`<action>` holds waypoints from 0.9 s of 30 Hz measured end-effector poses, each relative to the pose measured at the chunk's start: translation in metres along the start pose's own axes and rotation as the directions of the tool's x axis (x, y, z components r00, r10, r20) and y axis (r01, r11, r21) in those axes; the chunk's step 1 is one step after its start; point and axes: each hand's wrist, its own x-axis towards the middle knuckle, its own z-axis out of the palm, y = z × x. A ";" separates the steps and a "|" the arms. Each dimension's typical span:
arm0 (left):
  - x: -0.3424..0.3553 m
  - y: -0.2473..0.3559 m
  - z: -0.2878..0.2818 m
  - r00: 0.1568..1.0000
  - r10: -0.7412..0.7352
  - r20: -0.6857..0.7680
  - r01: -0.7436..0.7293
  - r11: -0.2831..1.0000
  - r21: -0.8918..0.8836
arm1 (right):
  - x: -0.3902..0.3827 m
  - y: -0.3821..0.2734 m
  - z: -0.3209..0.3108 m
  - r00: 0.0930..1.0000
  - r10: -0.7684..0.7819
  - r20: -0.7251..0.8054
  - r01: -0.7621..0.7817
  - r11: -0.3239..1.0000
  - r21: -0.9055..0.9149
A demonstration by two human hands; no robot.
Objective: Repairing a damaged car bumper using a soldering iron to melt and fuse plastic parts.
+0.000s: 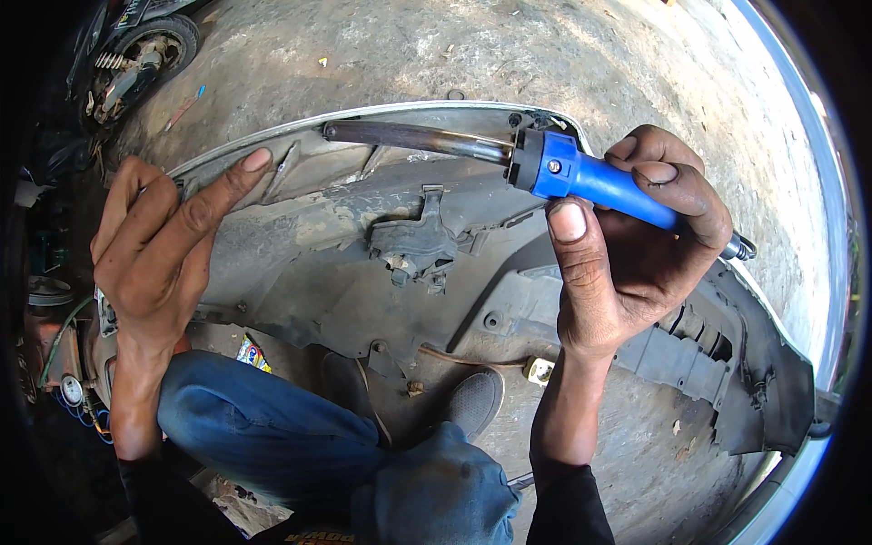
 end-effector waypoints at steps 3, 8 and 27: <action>0.001 0.001 -0.001 1.000 -0.001 0.011 0.001 1.000 0.005 | -0.001 -0.002 0.010 0.986 0.054 -0.160 -0.038 0.994 0.102; 0.000 0.001 -0.001 1.000 -0.003 0.006 0.003 1.000 -0.004 | -0.002 0.006 -0.002 0.993 0.044 -0.107 -0.036 0.996 0.083; 0.001 0.001 0.000 1.000 0.005 0.000 -0.005 1.000 -0.013 | -0.003 0.008 -0.006 0.998 0.007 -0.055 -0.005 1.000 0.027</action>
